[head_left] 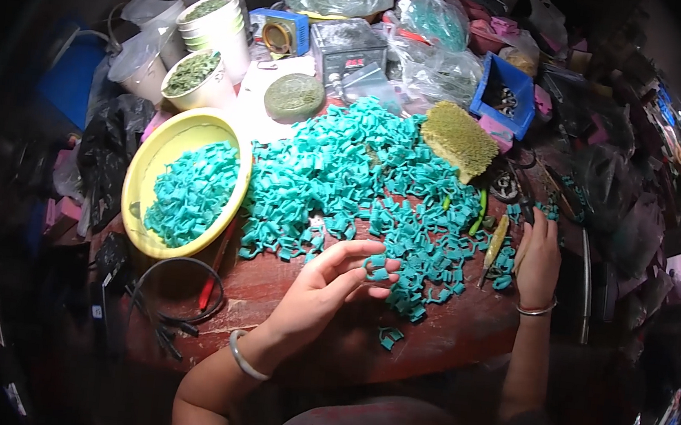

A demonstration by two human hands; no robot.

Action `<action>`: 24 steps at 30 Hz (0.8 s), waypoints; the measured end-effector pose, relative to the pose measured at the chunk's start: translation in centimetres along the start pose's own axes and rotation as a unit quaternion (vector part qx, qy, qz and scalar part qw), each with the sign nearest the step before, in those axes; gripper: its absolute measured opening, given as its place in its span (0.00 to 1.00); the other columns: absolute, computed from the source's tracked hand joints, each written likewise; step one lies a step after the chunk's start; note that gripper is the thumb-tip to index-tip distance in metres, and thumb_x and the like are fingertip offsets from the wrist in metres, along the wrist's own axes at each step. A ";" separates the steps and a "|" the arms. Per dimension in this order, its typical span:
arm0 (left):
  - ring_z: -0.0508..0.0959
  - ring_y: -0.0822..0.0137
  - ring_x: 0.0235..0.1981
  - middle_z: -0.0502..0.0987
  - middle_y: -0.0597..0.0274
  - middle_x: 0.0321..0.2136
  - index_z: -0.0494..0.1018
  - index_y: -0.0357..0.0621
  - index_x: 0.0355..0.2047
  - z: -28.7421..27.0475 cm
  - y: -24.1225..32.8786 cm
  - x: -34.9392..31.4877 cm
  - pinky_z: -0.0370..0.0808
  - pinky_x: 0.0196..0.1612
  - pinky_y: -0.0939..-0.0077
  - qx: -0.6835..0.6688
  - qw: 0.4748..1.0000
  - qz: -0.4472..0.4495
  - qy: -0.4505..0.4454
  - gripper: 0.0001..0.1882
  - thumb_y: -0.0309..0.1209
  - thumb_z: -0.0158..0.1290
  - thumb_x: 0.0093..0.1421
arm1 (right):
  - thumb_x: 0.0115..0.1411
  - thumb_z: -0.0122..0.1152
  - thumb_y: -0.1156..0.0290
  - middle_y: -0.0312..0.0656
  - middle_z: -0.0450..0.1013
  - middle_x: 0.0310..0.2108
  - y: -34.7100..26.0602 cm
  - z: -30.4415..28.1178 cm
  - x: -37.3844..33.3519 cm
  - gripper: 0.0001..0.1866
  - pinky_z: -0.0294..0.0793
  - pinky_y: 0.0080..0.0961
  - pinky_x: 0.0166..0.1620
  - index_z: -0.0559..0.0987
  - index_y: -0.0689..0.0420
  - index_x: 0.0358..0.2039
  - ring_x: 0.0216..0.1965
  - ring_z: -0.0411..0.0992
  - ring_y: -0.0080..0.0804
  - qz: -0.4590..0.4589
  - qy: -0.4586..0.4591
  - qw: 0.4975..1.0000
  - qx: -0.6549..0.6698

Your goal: The person joins small blue wax components using a heated tool. They pick up a piece from a pile on the table, apply the tip of the tool to join or smooth sections, and handle the pieces by hand.

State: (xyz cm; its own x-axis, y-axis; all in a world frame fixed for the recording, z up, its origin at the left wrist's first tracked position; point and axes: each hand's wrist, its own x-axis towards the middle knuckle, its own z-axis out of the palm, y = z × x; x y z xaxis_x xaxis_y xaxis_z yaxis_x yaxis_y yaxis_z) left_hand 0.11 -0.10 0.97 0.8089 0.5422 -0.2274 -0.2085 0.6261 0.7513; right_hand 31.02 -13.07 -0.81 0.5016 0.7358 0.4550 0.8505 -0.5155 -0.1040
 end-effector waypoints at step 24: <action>0.75 0.60 0.55 0.73 0.47 0.54 0.61 0.35 0.60 0.0 0.3 -0.1 0.75 0.58 0.65 0.053 0.998 0.030 0.001 0.18 0.25 0.40 0.71 | 0.56 0.63 0.82 0.45 0.69 0.25 -12.8 -2.8 -0.5 0.13 0.70 0.33 0.29 0.78 0.60 0.43 0.24 0.70 0.42 -0.206 -0.005 0.926 0.315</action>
State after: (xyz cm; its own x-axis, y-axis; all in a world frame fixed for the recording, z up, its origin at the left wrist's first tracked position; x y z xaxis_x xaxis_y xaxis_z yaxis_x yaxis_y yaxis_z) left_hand 0.01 0.04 1.17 0.7952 0.5788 -0.1806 -0.1980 0.5294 0.8249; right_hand 19.40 -8.10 2.79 0.1119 0.8185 0.5635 0.8918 0.1674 -0.4202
